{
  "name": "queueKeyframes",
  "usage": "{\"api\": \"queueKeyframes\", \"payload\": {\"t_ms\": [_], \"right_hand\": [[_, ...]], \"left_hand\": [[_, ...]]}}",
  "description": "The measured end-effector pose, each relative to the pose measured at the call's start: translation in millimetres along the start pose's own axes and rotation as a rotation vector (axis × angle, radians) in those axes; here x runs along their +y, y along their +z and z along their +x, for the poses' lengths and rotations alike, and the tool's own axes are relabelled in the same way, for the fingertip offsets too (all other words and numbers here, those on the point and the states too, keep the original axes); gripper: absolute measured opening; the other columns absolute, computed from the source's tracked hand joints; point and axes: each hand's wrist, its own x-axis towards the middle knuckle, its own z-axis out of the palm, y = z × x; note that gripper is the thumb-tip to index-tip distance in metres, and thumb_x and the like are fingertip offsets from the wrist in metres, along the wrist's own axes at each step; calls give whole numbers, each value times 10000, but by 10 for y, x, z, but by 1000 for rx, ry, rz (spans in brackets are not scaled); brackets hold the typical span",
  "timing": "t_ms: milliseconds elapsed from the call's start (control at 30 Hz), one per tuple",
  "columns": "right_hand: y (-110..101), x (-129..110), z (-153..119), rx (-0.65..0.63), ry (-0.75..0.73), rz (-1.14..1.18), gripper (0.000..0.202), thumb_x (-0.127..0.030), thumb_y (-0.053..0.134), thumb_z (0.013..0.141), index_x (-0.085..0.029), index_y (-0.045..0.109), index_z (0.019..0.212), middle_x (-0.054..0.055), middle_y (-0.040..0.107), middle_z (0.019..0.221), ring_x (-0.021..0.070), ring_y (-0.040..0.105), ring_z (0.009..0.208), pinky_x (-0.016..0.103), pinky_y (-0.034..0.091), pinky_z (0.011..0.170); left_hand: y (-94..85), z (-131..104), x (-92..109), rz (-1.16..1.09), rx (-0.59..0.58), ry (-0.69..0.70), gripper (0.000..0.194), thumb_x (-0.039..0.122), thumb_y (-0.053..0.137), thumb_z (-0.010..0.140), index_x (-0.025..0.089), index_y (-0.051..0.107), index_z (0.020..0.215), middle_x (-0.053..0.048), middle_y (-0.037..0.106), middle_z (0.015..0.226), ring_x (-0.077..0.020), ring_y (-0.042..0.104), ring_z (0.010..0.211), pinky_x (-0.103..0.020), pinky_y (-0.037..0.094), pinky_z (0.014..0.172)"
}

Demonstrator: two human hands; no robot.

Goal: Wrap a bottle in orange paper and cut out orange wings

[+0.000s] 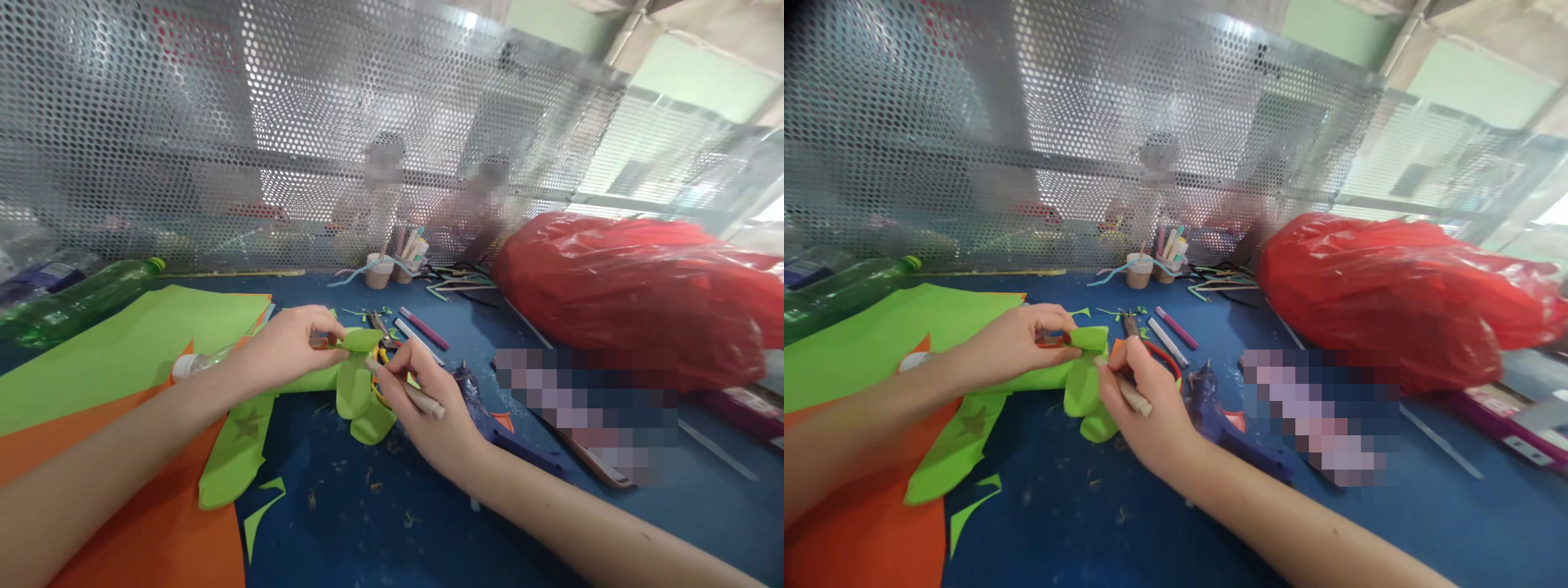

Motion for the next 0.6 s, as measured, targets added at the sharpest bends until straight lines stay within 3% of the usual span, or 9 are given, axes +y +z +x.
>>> {"api": "queueKeyframes", "payload": {"t_ms": [600], "right_hand": [[-33,-54,-24,-29,53,-2,221,-125,515,800,-231,361,683,-80,362,593,88,318,497,213,277,466]], "left_hand": [[-21,-5,43,32,-6,-31,129,331,667,759,205,692,768,-2,626,824,-162,588,706,-281,439,659]]}}
